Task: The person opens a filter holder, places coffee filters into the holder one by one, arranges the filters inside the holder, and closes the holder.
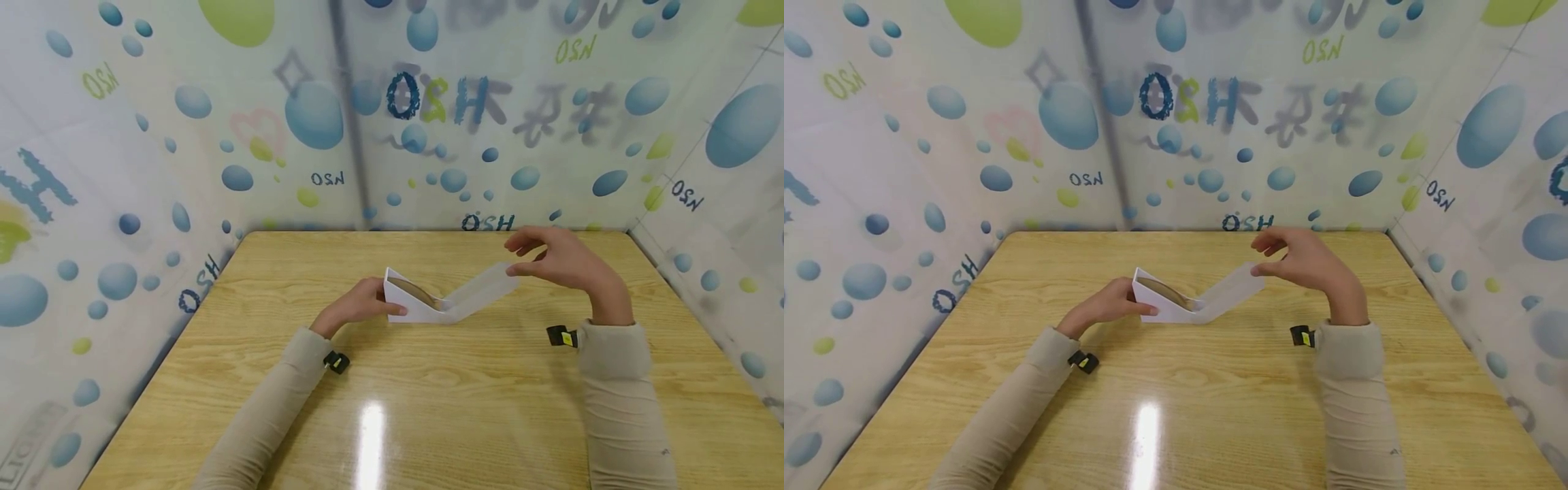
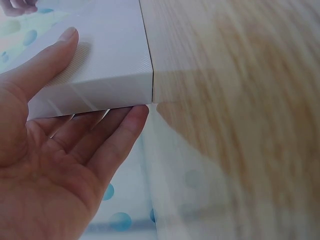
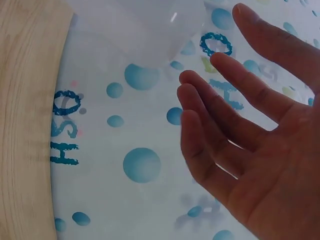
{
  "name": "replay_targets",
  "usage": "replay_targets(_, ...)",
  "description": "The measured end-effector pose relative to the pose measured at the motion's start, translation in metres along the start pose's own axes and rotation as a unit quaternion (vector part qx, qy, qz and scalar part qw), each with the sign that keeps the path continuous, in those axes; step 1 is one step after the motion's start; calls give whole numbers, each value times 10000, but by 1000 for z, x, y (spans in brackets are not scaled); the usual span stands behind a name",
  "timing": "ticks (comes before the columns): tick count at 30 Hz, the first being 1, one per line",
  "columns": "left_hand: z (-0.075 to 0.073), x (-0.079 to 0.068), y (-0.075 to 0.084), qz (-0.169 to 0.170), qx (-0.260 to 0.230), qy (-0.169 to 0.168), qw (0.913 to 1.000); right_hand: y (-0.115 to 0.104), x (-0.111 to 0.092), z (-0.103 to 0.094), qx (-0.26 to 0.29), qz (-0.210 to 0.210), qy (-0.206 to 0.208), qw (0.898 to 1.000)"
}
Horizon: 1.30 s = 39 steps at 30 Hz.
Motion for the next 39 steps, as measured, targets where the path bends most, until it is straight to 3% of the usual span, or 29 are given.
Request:
replay_targets(9,1,0,-1,-31,-44,-8,10000,16,-1,18,644,-43,-816,9946)
replay_targets(14,1,1,-1,-6,-11,-21,10000,22,0,27,928,16,-1046,9902)
replay_targets(23,0,1,-3,-9,-10,-16,10000,30,4,41,1144,-5,-1248,9856)
replay_targets(39,1,1,-3,-29,40,-12,10000,28,6,44,1219,-217,-1266,9842)
Point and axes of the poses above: each hand's wrist, its own x-axis towards the middle knuckle, its own z-axis out of the palm, y = z × x, the point moved 9 cm from there along x, towards the middle knuckle, and after that the axes turned 14 degrees about -x, right-handed, at the moved point
